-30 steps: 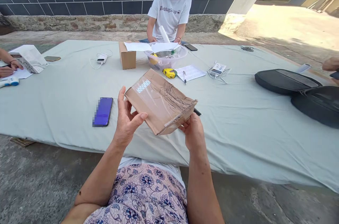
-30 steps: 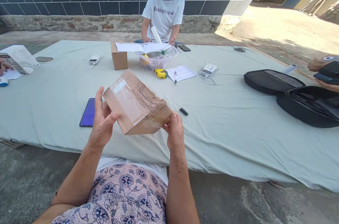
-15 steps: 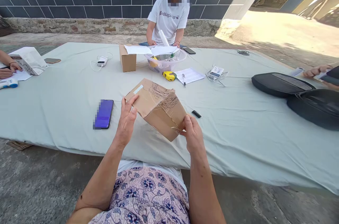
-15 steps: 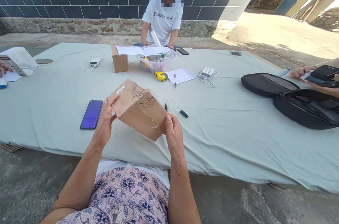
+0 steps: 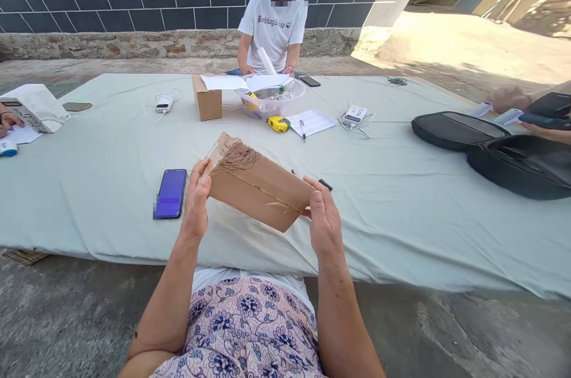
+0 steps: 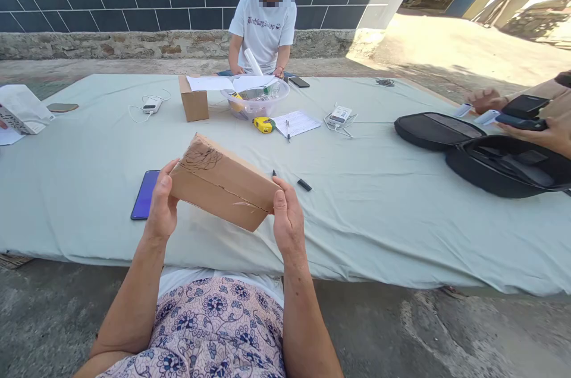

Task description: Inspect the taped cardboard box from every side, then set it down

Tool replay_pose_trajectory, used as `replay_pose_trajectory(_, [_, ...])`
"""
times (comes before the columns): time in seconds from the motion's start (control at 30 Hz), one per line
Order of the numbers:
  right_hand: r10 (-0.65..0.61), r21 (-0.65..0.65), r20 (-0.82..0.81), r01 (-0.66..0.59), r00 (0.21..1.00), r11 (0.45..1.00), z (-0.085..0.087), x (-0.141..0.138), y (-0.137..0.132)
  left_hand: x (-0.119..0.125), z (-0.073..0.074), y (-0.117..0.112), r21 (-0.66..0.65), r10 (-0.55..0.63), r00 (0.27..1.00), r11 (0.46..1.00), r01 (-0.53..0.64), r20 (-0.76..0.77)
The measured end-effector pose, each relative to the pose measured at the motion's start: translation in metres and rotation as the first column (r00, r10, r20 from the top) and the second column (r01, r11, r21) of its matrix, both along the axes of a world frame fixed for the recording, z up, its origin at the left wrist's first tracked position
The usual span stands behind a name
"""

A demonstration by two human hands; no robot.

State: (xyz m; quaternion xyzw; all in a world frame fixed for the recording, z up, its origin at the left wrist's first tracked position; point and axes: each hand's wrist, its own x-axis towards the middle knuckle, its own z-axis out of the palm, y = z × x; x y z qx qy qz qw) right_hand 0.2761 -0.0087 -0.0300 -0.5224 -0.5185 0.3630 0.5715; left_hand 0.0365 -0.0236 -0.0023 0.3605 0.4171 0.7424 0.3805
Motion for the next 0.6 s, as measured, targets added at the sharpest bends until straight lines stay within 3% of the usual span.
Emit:
replay_pose_trajectory(0.1, [0.045, 0.056, -0.074, -0.041, 0.996, 0.998, 0.008, 0.001, -0.005, -0.001, 0.001, 0.004, -0.083, -0.043, 0.998, 0.995, 0.047, 0.047])
replay_pose_trajectory(0.4, [0.317, 0.207, -0.052, -0.301, 0.947, 0.931, 0.024, 0.005, -0.016, -0.014, -0.011, 0.019, -0.304, 0.071, 0.983, 0.952, -0.017, 0.167])
replay_pose_trajectory(0.6, [0.304, 0.229, 0.086, -0.316, 0.949, 0.921, 0.03, 0.004, -0.022, -0.015, -0.013, 0.023, -0.343, 0.042, 0.975, 0.939, 0.036, 0.216])
